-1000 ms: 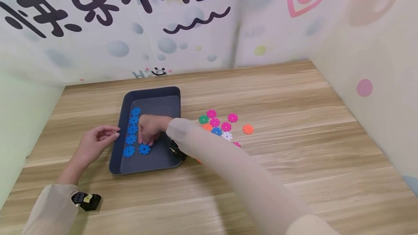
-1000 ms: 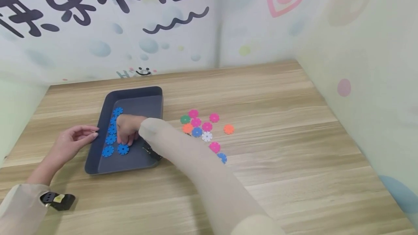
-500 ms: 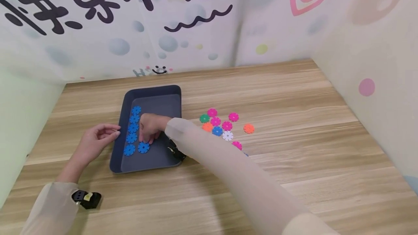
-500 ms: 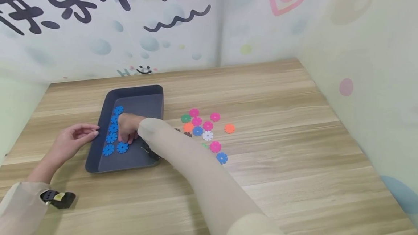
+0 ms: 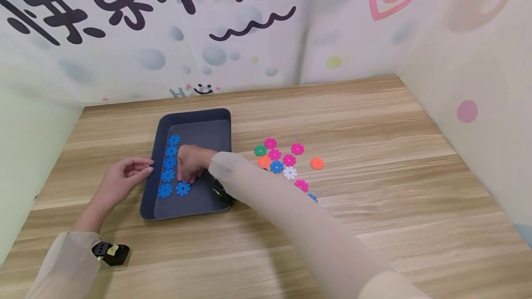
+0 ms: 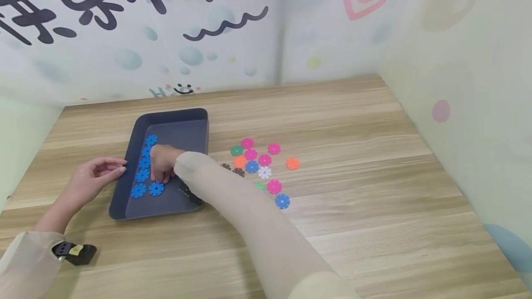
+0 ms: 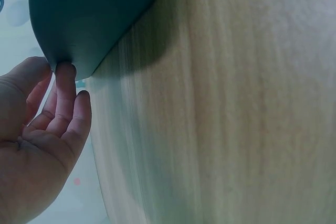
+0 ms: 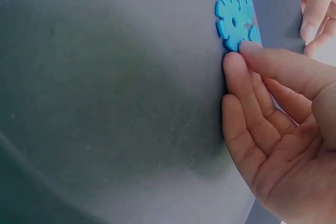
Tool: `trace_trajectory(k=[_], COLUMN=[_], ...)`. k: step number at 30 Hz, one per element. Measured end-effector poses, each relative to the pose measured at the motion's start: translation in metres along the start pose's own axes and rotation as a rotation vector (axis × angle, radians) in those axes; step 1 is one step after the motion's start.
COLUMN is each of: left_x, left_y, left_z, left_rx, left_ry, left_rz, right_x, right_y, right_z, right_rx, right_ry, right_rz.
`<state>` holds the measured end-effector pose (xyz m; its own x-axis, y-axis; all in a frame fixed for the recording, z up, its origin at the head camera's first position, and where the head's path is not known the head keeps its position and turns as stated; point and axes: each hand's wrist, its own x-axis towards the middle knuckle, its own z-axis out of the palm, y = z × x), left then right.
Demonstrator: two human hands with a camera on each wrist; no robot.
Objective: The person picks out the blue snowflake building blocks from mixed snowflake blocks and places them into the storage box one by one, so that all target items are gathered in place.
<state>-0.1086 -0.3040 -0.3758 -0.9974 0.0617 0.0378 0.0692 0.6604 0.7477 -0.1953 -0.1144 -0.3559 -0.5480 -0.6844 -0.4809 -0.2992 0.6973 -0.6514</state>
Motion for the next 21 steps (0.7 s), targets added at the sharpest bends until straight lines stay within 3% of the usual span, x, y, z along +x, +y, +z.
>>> trace_trajectory(k=[11,21], left_x=[0.0,-0.001], left_y=[0.001,0.001], left_z=[-0.001,-0.001], left_rx=[0.002,-0.004], left_ry=[-0.005,-0.002], left_rz=[-0.009,-0.002], right_x=[-0.001,-0.011], right_y=[-0.002,-0.008], right_z=[-0.001,-0.02], right_rx=[-0.021,-0.009], right_ry=[0.001,0.034], right_rz=[-0.013,-0.068])
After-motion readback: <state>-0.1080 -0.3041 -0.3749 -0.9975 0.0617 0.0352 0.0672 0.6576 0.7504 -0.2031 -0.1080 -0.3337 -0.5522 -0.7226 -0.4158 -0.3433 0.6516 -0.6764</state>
